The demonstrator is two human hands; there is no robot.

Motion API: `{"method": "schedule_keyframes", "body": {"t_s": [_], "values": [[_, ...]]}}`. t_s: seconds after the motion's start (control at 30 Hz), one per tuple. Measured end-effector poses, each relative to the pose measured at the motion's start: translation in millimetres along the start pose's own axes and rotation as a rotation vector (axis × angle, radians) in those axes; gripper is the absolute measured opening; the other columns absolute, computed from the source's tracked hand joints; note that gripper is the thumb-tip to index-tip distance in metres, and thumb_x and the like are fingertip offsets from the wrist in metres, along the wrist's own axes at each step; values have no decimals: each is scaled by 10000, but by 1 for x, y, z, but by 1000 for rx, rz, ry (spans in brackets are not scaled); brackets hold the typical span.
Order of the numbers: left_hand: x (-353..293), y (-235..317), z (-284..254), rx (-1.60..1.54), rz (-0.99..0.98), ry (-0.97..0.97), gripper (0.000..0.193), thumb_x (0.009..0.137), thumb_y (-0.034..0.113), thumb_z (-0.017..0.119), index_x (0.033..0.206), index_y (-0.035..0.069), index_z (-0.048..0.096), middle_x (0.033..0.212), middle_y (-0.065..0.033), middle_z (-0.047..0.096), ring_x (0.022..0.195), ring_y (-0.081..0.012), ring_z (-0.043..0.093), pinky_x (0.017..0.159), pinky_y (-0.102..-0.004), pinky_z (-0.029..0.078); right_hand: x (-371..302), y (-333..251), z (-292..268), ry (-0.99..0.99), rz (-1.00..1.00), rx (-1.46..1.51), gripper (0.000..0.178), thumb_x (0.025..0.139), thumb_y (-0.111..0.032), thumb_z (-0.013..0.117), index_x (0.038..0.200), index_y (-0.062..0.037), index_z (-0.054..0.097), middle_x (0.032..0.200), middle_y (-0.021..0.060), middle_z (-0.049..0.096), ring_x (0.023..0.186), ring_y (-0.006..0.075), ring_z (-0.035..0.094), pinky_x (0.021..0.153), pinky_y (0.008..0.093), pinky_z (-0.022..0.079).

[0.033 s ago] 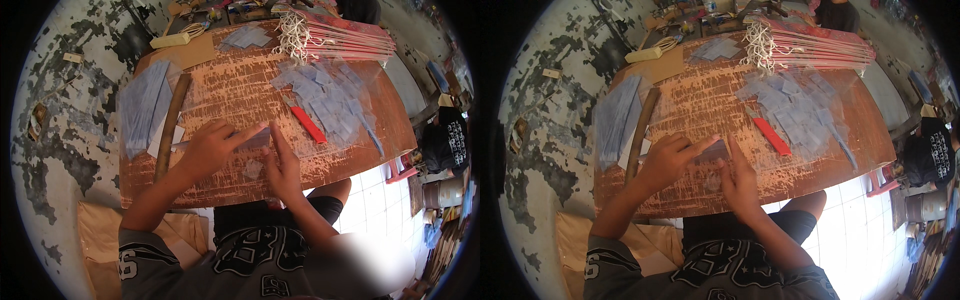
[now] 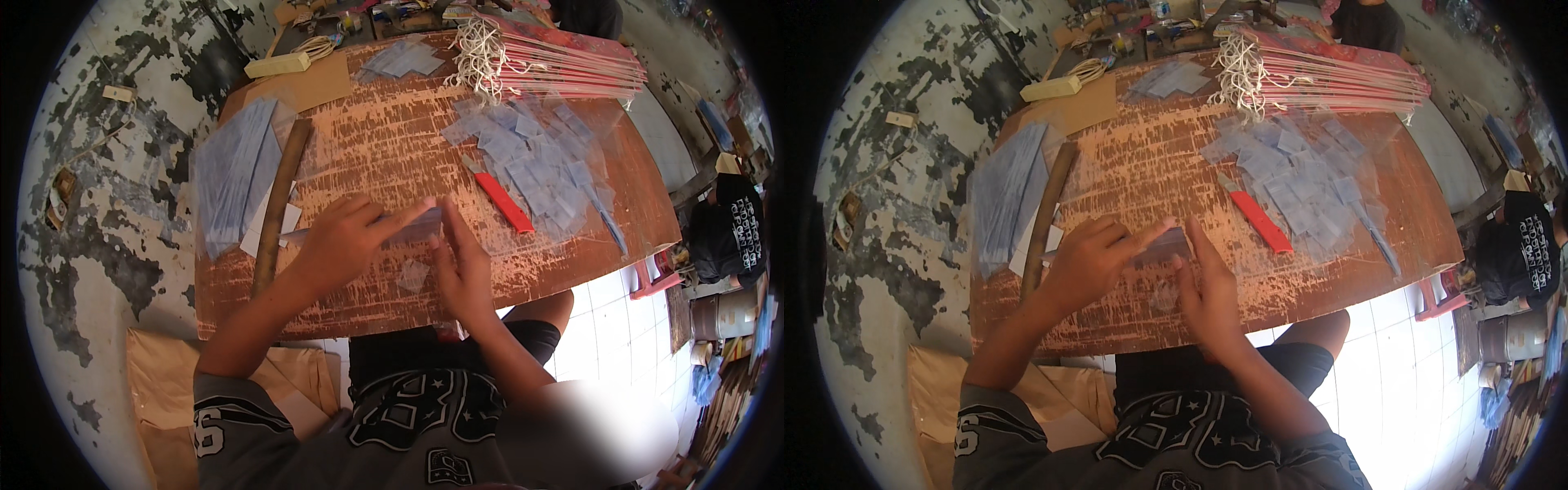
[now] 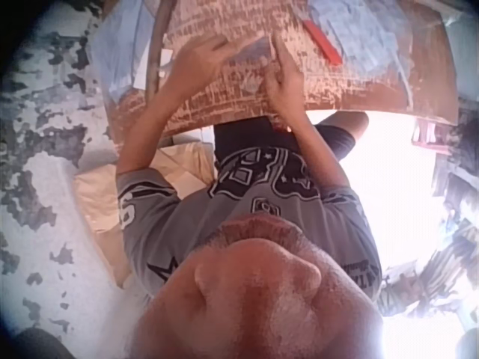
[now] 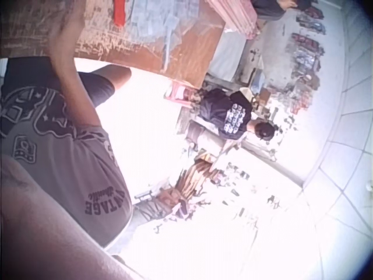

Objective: The person cuts a stack of white rectangular sheets using a red utility knife and a wooden ruler on a wooden table. They align the ruler, slice the material, and then fold the cut pieces. The person repeats this process for multiple sheets, handling them one at a time.

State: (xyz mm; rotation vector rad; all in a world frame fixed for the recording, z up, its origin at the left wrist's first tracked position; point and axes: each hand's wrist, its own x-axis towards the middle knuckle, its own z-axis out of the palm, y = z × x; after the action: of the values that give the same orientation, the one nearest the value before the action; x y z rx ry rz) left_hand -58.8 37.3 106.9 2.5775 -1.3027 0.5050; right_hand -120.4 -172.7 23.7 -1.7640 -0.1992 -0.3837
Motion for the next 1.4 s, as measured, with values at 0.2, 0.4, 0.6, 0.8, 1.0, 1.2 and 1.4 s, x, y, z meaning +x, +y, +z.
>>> {"method": "schedule_keyframes", "body": {"t_s": [0.2,0.4,0.6,0.8,1.0,1.2,1.4], "values": [[-3,-1,6,-60,-79,12,863,894,98,815,1694,191,505,820,-57,661,809,-250,654,772,-419,542,24,8,-10,-86,28,-18,404,1065,-79,715,1457,-7,648,1221,286,770,1123,411,781,937,430,601],[1,2,-1,-120,-128,-25,797,935,100,790,1682,164,518,883,-119,687,804,-296,649,777,-448,533,36,5,-24,-168,-1,-133,210,1041,-87,743,1222,14,713,960,258,757,874,416,770,755,443,574],[-5,-4,0,-149,-198,-47,703,942,133,797,1613,151,585,981,-151,741,914,-354,701,834,-479,542,40,9,-27,-200,-12,-128,173,1041,-114,745,1169,-1,717,941,264,725,868,463,730,743,458,560],[-37,-33,-29,-110,-367,-227,416,911,200,850,1287,57,747,1037,-179,758,976,-392,722,872,-500,547,41,8,-29,-196,-41,-135,157,1043,-126,743,1145,-10,717,945,253,720,875,482,706,745,472,553],[-82,-56,-47,-159,-541,-201,342,884,183,888,1139,10,742,971,-198,736,898,-357,709,844,-422,539,42,8,-29,-199,-43,-136,161,1040,-132,749,1138,-9,713,932,259,710,861,482,699,739,479,550],[-101,-64,-48,-462,-755,-85,248,893,107,895,1077,5,765,870,-71,763,779,-123,686,768,-283,529,43,7,-29,-178,-88,-167,157,1056,-131,762,1111,8,714,802,151,679,690,215,588,702,359,527],[-102,-63,-50,-1024,-961,91,140,950,98,861,946,70,723,871,26,744,797,-45,650,754,-232,503,52,-3,-47,-367,189,95,259,1079,-211,756,966,8,676,710,66,614,696,139,645,681,377,543]]}}
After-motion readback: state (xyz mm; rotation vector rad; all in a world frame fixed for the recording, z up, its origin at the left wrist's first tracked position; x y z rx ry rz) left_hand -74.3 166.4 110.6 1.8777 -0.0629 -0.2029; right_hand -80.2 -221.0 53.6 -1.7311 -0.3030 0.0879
